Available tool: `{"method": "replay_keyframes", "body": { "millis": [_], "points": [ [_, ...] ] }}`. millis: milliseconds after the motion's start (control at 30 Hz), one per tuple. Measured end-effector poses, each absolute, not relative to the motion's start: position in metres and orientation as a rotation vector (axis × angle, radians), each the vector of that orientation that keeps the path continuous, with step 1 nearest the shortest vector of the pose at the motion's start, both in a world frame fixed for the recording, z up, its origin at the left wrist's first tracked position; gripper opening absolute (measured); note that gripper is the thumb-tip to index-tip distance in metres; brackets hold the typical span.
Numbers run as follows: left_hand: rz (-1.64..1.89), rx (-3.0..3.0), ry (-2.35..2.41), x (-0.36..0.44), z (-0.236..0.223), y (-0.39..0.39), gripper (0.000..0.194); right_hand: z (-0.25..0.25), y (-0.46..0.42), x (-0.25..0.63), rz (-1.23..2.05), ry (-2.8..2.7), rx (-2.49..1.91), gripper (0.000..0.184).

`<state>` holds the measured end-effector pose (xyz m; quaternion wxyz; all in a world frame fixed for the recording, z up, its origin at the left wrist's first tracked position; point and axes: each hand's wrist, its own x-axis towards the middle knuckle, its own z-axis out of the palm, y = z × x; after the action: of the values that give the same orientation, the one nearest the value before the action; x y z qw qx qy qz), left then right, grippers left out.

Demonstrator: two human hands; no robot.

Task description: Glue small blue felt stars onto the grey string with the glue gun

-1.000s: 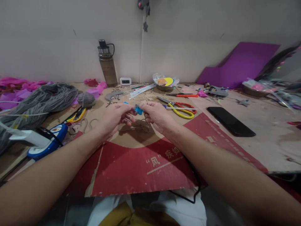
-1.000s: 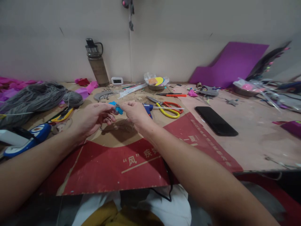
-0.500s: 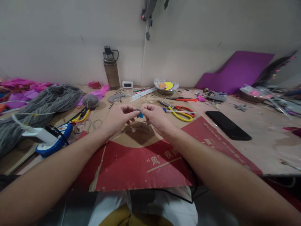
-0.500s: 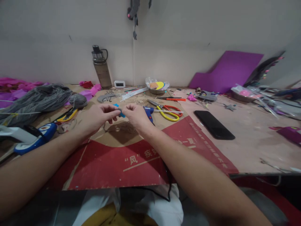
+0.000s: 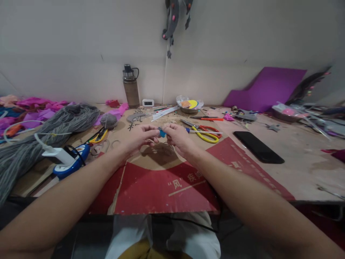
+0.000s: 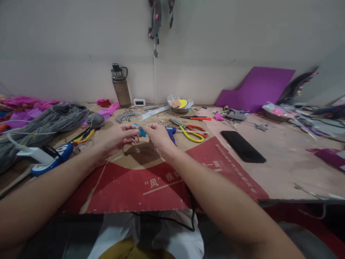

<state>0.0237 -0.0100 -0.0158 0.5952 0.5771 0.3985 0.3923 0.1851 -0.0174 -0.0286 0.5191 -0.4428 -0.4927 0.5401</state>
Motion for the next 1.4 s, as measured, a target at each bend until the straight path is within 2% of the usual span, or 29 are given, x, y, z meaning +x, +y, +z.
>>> {"method": "replay_keyframes", "body": {
  "millis": [100, 300, 433, 867, 1200, 1400],
  "points": [
    [0.980, 1.381, 0.966, 0.0254, -0.0203, -0.0097, 0.014, -0.0307, -0.0185, 0.1833, 1.183, -1.296, -1.050, 0.017],
    [1.132, 1.364, 1.030, 0.0264, -0.0187, -0.0104, 0.015, -0.0333, -0.0234, 0.1828, 0.654, -1.562, -1.034, 0.022],
    [1.141, 1.335, 1.012, 0.0273, -0.0183, -0.0114, 0.016, -0.0322, -0.0272, 0.1830, 0.482, -1.672, -1.042, 0.006],
    [1.076, 1.275, 0.956, 0.0293, -0.0172, -0.0153, 0.018, -0.0303, -0.0244, 0.1886, 0.430, -1.720, -1.145, 0.004],
    [1.156, 1.279, 0.957, 0.0296, -0.0194, -0.0139, 0.015, -0.0301, -0.0235, 0.1898, 0.414, -1.726, -1.162, 0.017],
    [1.168, 1.248, 0.907, 0.0302, -0.0195, -0.0142, 0.017, -0.0285, -0.0245, 0.1887, 0.439, -1.722, -1.183, 0.014]
  ]
}}
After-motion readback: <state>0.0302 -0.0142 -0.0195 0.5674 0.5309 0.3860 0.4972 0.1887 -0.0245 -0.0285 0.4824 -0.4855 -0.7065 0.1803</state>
